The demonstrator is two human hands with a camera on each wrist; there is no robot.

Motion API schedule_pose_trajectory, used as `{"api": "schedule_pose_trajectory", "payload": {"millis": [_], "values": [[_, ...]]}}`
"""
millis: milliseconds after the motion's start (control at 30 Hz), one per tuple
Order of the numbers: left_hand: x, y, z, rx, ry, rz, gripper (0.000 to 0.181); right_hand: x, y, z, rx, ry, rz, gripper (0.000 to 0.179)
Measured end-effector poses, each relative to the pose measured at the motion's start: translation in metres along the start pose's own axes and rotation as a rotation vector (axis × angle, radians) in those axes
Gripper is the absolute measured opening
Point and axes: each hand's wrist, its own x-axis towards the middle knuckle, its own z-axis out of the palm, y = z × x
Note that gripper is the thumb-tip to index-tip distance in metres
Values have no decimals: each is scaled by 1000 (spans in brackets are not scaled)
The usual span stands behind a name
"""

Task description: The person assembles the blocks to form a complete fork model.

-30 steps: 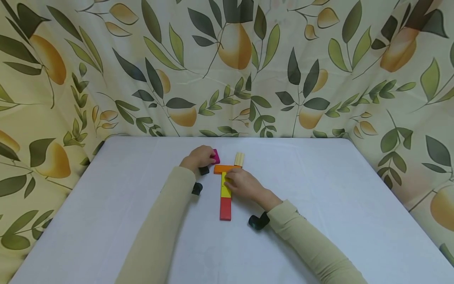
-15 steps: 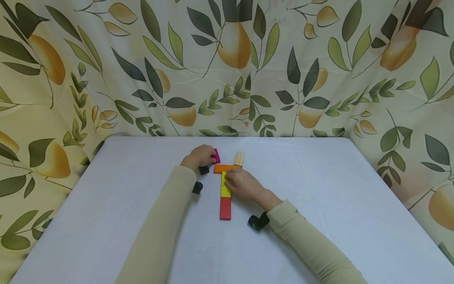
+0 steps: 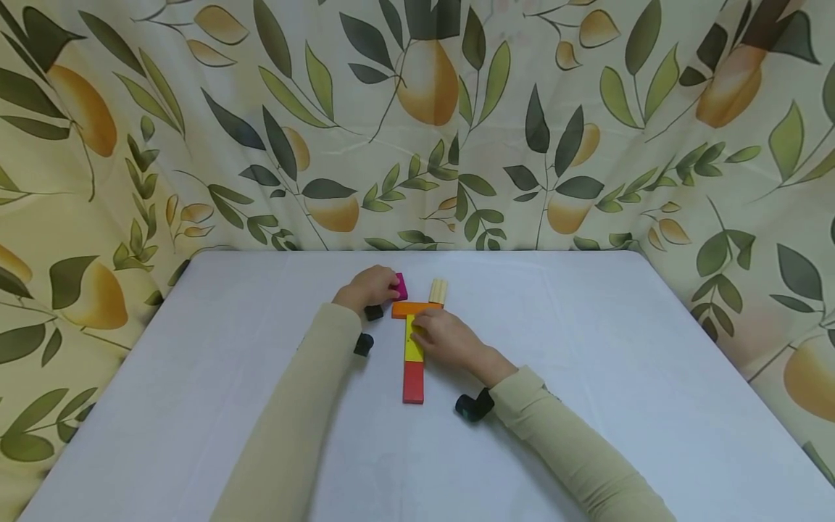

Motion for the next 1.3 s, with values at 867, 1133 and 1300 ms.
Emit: {"api": "schedule_pose_trajectory", "payload": {"millis": [867,1133,1300], "values": [[5,14,3,12,-19,80,20,0,0,-1,8,-15,-2,18],[6,17,4,2,-19,92,22,-1,-1,-1,0,-7,-4,19],[5,17,4,-1,-19,81,27,-1,0,-1,-2,7,-23,20]]}}
